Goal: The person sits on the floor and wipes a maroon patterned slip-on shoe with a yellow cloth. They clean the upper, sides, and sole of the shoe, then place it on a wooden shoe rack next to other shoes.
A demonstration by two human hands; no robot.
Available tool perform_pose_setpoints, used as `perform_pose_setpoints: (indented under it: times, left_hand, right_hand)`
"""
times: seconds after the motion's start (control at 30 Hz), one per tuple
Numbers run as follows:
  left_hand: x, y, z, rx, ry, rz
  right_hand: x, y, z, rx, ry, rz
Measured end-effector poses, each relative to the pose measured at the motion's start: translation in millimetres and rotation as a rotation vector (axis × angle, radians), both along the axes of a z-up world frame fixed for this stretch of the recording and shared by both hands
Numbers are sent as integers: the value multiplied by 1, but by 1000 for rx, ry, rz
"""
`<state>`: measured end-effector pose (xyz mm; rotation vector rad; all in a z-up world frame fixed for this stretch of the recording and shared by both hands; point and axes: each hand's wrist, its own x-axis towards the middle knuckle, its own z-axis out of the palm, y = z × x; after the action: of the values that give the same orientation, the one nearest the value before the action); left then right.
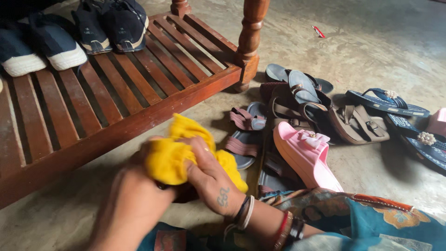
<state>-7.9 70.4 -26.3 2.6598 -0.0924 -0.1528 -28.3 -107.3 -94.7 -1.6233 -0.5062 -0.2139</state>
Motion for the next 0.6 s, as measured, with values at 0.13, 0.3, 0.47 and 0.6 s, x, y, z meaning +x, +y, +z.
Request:
perform_pose_setpoints:
  times: [0.13,0.3,0.47,0.6]
  left_hand:
    - [-7,-13,18,-135,-142,-119]
    - [-10,-17,29,-168,-213,-87]
    - [-6,-13,16,-224,-358,-52]
    - [-6,-11,5,-197,-447,-47]
  right_hand:
    - [27,-11,-49,191,245,-103]
    - [51,-33,-81,276,585,-224]
    - [20,-3,-23,-5,361,-295]
    - [-2,5,17,-106,14,-131]
